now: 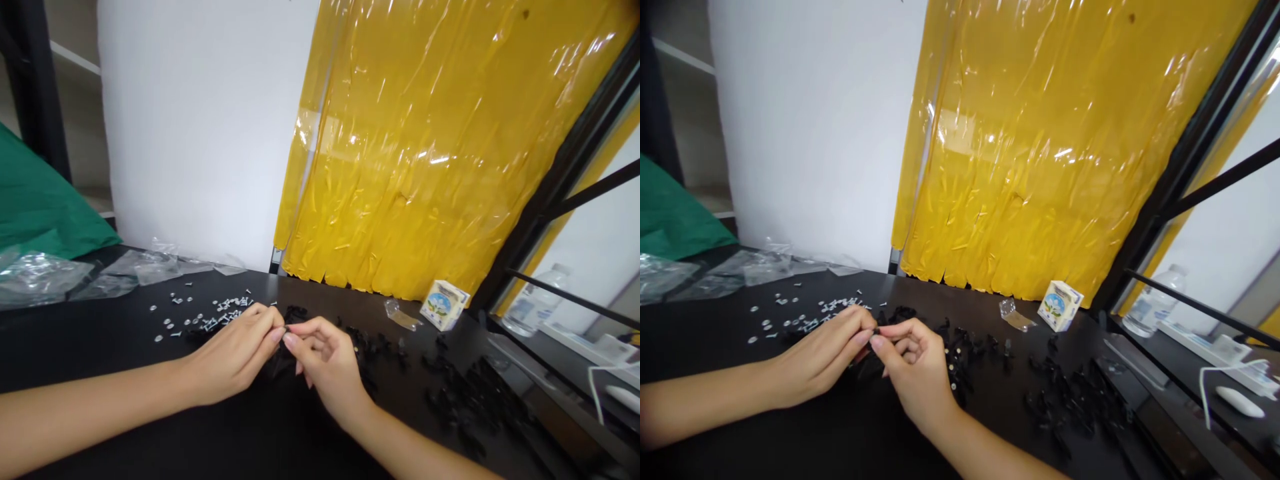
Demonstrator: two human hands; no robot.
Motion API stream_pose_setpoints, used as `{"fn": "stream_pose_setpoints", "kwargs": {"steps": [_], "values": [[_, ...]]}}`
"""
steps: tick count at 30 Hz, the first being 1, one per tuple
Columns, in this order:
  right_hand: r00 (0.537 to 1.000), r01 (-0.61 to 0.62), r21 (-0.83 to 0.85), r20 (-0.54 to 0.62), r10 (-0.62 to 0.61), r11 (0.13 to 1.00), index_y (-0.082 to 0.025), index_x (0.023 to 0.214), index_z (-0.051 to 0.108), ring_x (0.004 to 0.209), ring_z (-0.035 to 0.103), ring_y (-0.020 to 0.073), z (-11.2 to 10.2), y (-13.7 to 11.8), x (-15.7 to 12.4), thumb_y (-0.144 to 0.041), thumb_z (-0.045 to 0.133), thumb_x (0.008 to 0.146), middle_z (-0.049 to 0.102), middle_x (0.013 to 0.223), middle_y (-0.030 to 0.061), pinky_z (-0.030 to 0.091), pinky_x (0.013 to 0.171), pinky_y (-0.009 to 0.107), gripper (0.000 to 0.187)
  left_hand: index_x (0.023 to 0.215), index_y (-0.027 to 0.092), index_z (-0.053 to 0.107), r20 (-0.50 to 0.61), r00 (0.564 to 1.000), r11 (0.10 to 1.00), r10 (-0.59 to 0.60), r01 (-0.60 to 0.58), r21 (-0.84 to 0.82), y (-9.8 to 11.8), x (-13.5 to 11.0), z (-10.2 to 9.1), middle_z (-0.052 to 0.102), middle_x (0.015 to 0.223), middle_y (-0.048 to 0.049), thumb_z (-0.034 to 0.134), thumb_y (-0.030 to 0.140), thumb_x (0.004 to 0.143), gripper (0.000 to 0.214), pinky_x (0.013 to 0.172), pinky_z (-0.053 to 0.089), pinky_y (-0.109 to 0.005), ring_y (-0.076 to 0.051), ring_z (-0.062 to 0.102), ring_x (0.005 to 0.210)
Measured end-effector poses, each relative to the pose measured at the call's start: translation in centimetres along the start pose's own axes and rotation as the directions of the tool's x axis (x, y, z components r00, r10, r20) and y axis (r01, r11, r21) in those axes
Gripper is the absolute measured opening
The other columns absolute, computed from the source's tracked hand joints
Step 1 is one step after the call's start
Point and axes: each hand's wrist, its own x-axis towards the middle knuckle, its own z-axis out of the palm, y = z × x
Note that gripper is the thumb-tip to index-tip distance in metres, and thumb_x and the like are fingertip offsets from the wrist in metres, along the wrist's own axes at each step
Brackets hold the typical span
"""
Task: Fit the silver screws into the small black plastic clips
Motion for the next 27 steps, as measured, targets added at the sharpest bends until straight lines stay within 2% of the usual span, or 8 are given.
{"fn": "stream_pose_setpoints", "kwargs": {"steps": [3,8,13,18,27], "values": [[1.000,-0.011,-0.011,-0.005,0.011,1.000,-0.015,0.078,0.063,0.044,0.046,0.0048,-0.1,-0.2,0.1,-0.036,0.072,0.068,0.055,0.054,-0.0050,0.034,0.037,0.015,0.025,0.074,0.020,0.040,0.003,1.000,1.000,-0.018,0.018,0.020,0.0,0.2,0.0,0.049,0.071,-0.0005,0.026,0.025,0.095,0.026,0.065,0.037,-0.028,-0.016,0.043,0.070],[1.000,0.022,-0.008,-0.005,-0.022,1.000,-0.015,0.079,0.065,0.042,0.044,0.0045,-0.2,-0.3,0.3,-0.035,0.072,0.067,0.055,0.053,-0.0052,0.034,0.036,0.016,0.024,0.068,0.019,0.040,0.037,0.999,0.997,0.033,-0.036,0.066,-0.5,0.5,-0.1,0.049,0.066,0.0001,0.027,0.024,0.095,0.030,0.066,0.036,-0.029,-0.016,0.044,0.068],[0.997,0.076,0.004,-0.011,-0.076,0.997,-0.015,0.079,0.065,0.043,0.046,0.0054,-0.4,-0.2,0.4,-0.036,0.071,0.067,0.058,0.057,-0.0038,0.035,0.035,0.017,0.025,0.059,0.019,0.039,0.032,0.999,0.999,0.015,-0.016,0.031,-0.5,0.8,0.0,0.047,0.057,0.0023,0.024,0.026,0.096,0.040,0.071,0.035,-0.031,-0.014,0.043,0.060],[0.994,0.111,0.001,-0.001,-0.111,0.994,-0.016,0.083,0.066,0.044,0.047,0.0050,-0.7,-0.3,0.3,-0.037,0.071,0.067,0.062,0.065,-0.0016,0.038,0.038,0.018,0.027,0.069,0.019,0.042,0.055,0.993,0.994,-0.106,0.106,-0.006,0.1,1.1,-0.2,0.051,0.063,0.0029,0.027,0.034,0.095,0.034,0.074,0.035,-0.031,-0.015,0.046,0.067],[1.000,0.006,-0.069,-0.028,-0.007,0.998,-0.017,0.083,0.065,0.044,0.046,0.0057,-0.8,-1.1,-0.1,-0.038,0.070,0.069,0.058,0.058,-0.0035,0.038,0.039,0.018,0.026,0.076,0.020,0.044,0.056,0.997,0.999,-0.048,0.047,0.006,0.4,0.9,-0.4,0.051,0.069,0.0014,0.032,0.027,0.094,0.023,0.077,0.036,-0.031,-0.015,0.046,0.070]]}}
